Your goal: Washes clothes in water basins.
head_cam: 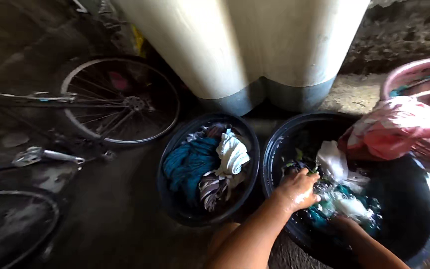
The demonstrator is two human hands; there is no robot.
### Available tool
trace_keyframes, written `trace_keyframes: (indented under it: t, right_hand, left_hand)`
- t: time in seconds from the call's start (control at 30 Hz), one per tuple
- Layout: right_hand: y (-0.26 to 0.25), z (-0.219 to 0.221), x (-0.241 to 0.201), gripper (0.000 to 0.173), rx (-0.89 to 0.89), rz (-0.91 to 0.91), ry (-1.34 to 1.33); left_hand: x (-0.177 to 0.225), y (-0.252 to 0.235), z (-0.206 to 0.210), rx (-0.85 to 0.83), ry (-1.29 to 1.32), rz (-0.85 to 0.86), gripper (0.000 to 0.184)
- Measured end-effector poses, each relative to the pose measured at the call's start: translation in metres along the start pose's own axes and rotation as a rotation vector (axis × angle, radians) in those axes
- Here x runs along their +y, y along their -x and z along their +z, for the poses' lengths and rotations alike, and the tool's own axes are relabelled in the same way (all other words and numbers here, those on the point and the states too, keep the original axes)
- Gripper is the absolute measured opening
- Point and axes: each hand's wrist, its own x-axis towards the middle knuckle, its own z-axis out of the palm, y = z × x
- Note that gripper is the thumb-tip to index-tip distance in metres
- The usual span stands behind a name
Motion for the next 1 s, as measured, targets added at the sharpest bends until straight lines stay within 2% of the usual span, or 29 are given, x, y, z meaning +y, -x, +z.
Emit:
trace_keyframes:
  t: [0.03, 0.07, 0.1, 0.17, 0.2, 0.23, 0.3, 0.37, 0.47, 0.57, 0.63, 0.67, 0.7, 0.77, 0.8, 0.87, 0.9, 0.97, 1.0]
  right_hand:
    - [-0.002, -0.037, -0.021, 0.053, -0.345, 0.191, 0.002]
    - [-0.007, -0.071, -0.049, 0.057, -0.578, 0.384, 0.007]
    - [-0.007, -0.084, -0.066, 0.060, -0.579, 0.501, 0.003]
    - [-0.006, -0.102, -0.079, 0.056, -0.381, 0.518, 0.037]
    - [-0.014, -0.130, -0.092, 0.051, -0.438, 0.538, -0.030]
    - [-0.019, -0.149, -0.098, 0.046, -0.405, 0.550, -0.137]
    - [-0.019, -0.171, -0.105, 0.035, -0.131, 0.577, -0.445]
    - [-0.017, -0.210, -0.136, 0.029, 0.211, 0.605, -0.941]
    - [-0.010, -0.291, -0.198, 0.015, 0.472, 0.358, -1.421]
    - [0.010, -0.357, -0.249, 0.018, 0.619, 0.095, -1.548]
    - [0.024, -0.388, -0.277, 0.015, 0.683, -0.033, -1.573]
    - [0.031, -0.403, -0.291, 0.013, 0.711, -0.098, -1.578]
    - [0.039, -0.417, -0.305, 0.012, 0.752, -0.146, -1.576]
    - [0.054, -0.442, -0.323, 0.014, 0.861, -0.226, -1.531]
    - [0.058, -0.451, -0.320, 0.017, 0.908, -0.278, -1.468]
    - [0.063, -0.457, -0.293, 0.015, 0.961, -0.372, -1.291]
    - [0.066, -0.455, -0.275, 0.014, 0.964, -0.350, -1.235]
    - [0.074, -0.435, -0.243, 0.029, 0.913, -0.143, -1.075]
    - [0.073, -0.419, -0.230, 0.021, 0.857, 0.020, -0.892]
  left_hand:
    - [0.000, 0.000, -0.001, -0.005, -0.002, -0.008, 0.064]
    - [-0.001, 0.000, -0.002, -0.010, -0.007, -0.015, 0.067]
    - [-0.001, 0.001, -0.004, -0.007, -0.011, -0.014, 0.069]
    - [-0.001, 0.003, -0.006, 0.009, -0.003, 0.003, 0.073]
    - [0.000, 0.004, -0.008, 0.016, 0.008, 0.013, 0.076]
    - [0.000, 0.006, -0.009, 0.020, 0.012, 0.023, 0.080]
    - [0.002, 0.007, -0.010, 0.010, 0.012, 0.021, 0.092]
    - [0.004, 0.006, -0.009, 0.014, 0.032, 0.004, 0.108]
    - [0.005, 0.001, -0.005, 0.027, 0.125, -0.035, 0.130]
    - [0.003, -0.005, 0.005, 0.113, 0.305, 0.107, 0.138]
    - [0.011, -0.006, 0.006, 0.132, 0.386, 0.212, 0.131]
    - [0.015, -0.006, 0.007, 0.129, 0.386, 0.254, 0.121]
    - [0.017, -0.007, 0.008, 0.127, 0.366, 0.287, 0.105]
    - [0.025, -0.004, 0.004, 0.127, 0.327, 0.298, 0.062]
    - [0.029, -0.001, -0.002, 0.118, 0.323, 0.264, 0.049]
    - [0.028, 0.005, -0.014, 0.173, 0.418, 0.190, 0.041]
    - [0.024, 0.007, -0.018, 0.238, 0.512, 0.163, 0.040]
    - [0.011, 0.007, -0.022, 0.392, 0.782, 0.121, 0.041]
    - [0.010, 0.010, -0.026, 0.438, 0.915, 0.098, 0.044]
